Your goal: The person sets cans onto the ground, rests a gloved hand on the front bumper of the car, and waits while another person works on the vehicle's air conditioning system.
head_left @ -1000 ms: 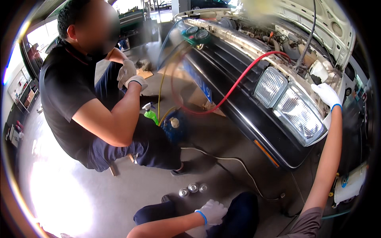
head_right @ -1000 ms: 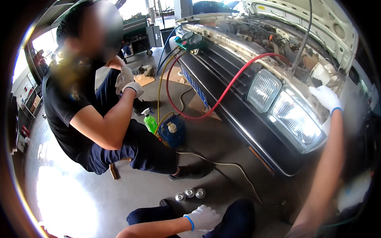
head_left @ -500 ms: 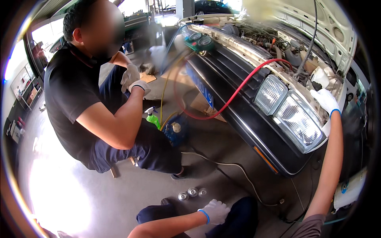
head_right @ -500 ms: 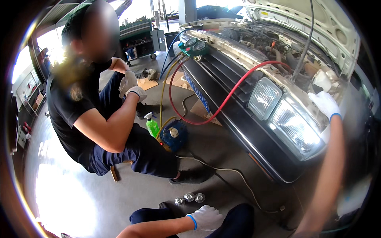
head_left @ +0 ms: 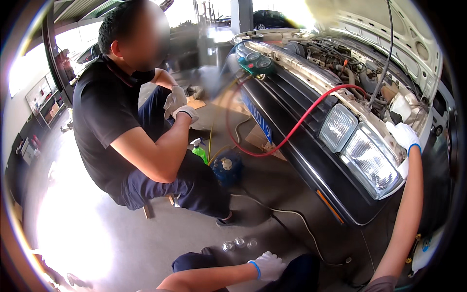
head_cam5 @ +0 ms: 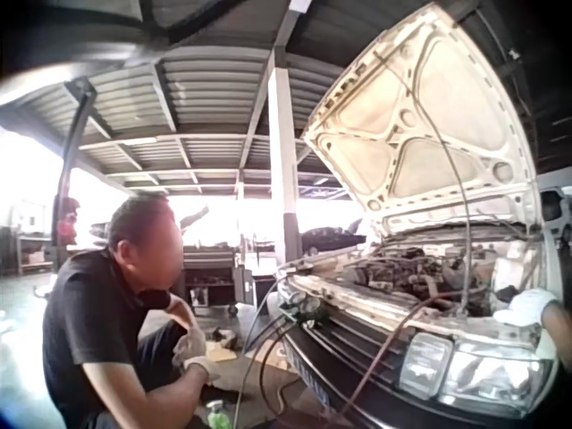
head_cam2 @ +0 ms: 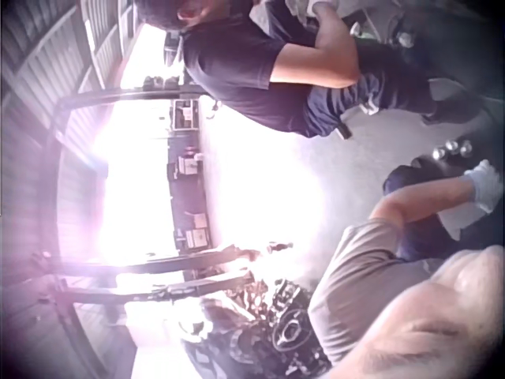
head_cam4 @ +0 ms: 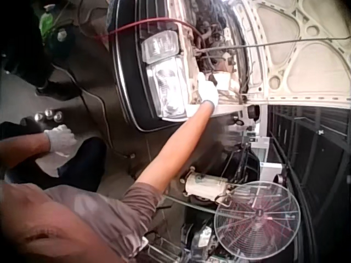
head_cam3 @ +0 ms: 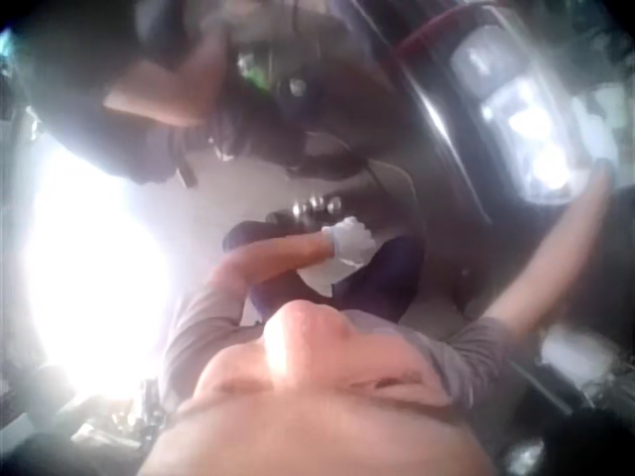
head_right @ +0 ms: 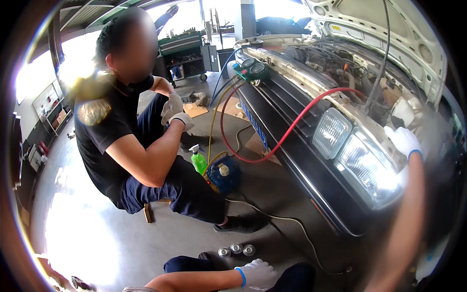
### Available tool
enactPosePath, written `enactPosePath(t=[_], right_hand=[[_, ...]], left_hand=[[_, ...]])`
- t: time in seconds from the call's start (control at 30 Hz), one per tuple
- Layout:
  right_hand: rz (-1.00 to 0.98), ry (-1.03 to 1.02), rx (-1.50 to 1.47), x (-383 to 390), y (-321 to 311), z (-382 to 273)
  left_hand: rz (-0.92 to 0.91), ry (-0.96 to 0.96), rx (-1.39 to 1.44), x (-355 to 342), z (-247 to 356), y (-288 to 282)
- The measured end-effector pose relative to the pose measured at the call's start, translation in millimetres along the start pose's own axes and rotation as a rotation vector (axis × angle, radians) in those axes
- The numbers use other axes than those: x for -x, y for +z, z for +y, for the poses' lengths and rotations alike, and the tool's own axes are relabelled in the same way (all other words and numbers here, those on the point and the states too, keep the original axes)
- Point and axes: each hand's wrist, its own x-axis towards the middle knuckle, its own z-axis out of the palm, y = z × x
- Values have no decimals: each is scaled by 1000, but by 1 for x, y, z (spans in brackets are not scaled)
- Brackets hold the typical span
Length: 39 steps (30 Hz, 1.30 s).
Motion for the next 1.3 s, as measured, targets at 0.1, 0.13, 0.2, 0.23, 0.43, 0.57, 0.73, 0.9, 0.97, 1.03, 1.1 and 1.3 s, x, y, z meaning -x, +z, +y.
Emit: enactPosePath(t=[0.1,0.13,0.2,0.23,0.43,0.57,0.73,0.9,0.97,1.03,1.1,1.3], right_hand=[[5,8,-17,-1,0,6],[4,6,-18,-3,1,9],[-34,3,-51,-8,3,12],[-35,4,-51,-9,2,13],[-46,1,-108,-9,-3,10],[-164,-12,-148,-6,-15,1],[-177,75,-134,6,-21,-4],[-131,132,-100,13,-25,-9],[-171,136,-109,15,-33,-12],[-241,189,-104,12,-35,-13],[-223,136,-136,6,-25,-10],[-155,11,-149,-10,-9,4]], left_hand=[[34,-3,-6,-5,-3,4],[65,-6,-4,-6,-4,6],[97,-12,-1,-8,-5,7],[94,-7,1,-7,-5,7],[8,-3,54,-4,-2,-3],[-27,-52,106,0,4,-6],[173,100,10,20,1,-7],[97,95,-47,23,-21,6],[50,65,-52,27,-21,1],[155,99,-13,30,-15,-2],[108,69,-3,29,-11,-9],[66,71,67,18,-27,4]])
